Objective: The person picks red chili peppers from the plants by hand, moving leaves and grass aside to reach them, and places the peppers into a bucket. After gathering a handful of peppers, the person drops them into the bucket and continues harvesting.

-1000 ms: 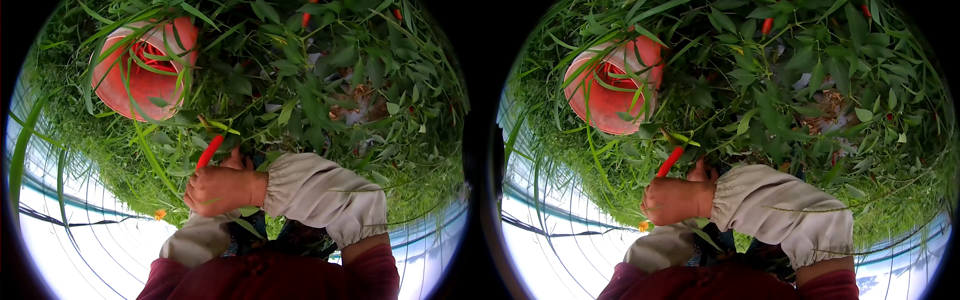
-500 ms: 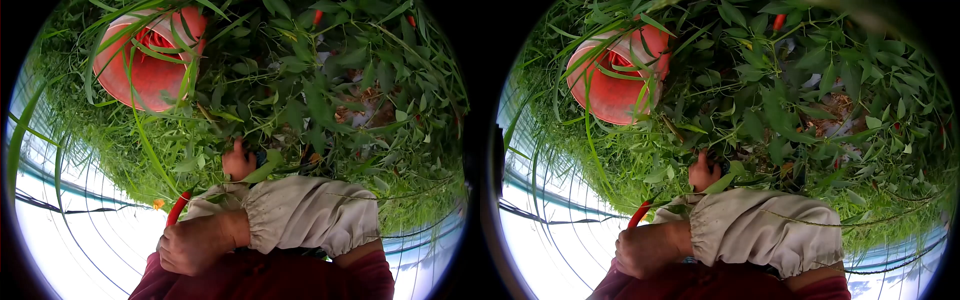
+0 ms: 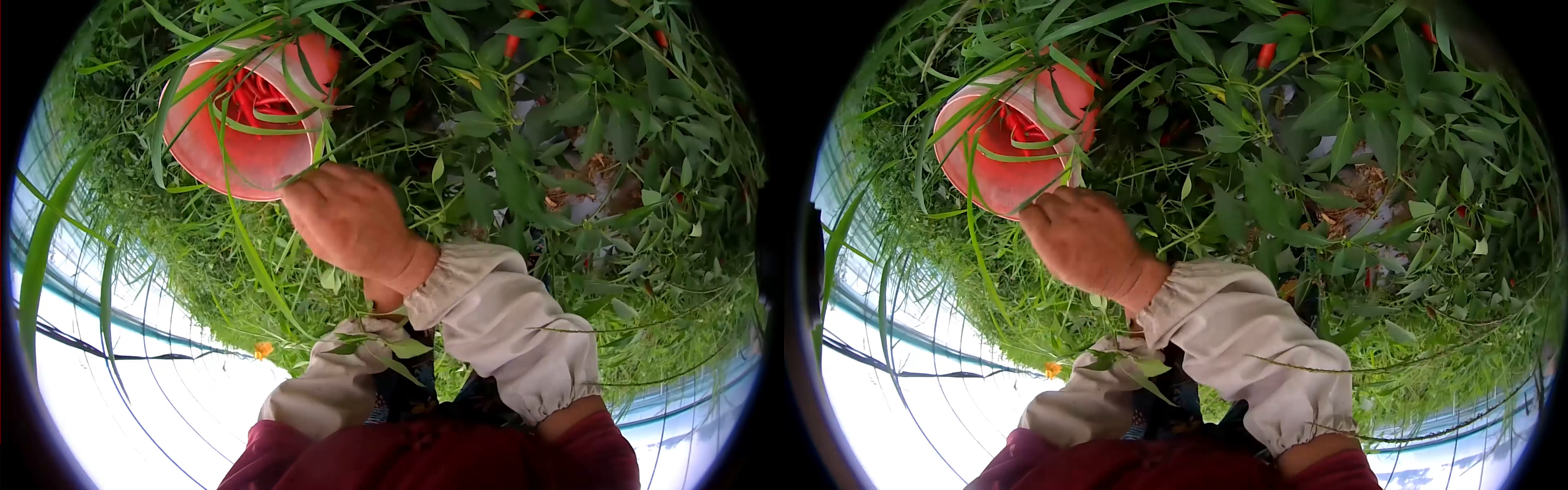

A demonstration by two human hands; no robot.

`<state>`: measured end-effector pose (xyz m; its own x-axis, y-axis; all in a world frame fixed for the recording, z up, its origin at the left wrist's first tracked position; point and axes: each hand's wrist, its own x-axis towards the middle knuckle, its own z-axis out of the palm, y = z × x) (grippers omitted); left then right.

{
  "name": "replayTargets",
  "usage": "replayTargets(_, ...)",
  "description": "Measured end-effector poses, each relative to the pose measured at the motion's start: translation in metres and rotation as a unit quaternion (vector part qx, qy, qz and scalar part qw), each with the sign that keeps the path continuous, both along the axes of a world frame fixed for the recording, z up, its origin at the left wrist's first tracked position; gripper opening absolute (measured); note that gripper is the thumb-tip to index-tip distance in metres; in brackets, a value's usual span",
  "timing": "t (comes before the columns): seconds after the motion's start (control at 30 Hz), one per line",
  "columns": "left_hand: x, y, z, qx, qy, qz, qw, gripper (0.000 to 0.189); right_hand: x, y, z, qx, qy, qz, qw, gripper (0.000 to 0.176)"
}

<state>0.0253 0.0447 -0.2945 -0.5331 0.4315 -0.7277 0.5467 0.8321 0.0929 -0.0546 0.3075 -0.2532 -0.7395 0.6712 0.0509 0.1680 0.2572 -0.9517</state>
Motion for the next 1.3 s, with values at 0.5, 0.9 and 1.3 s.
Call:
replayTargets(0.5, -0.009, 0.192, 0.029, 0.351, -0.124, 0.291, 0.881, 0.034, 0.129, -0.071, -0.181, 0.083, -0.267, 0.294, 0.914, 0.045)
replayTargets(0.9, -0.076, 0.19, -0.091, 0.366, -0.057, 0.775, 0.513, 0.035, 0.07, -0.002, -0.191, -0.225, -0.33, 0.359, 0.843, 0.028)
replayTargets(1.3, -0.072, 0.153, -0.102, 0.339, -0.102, 0.82, 0.449, 0.026, 0.037, -0.071, -0.318, -0.125, -0.348, 0.385, 0.846, 0.026)
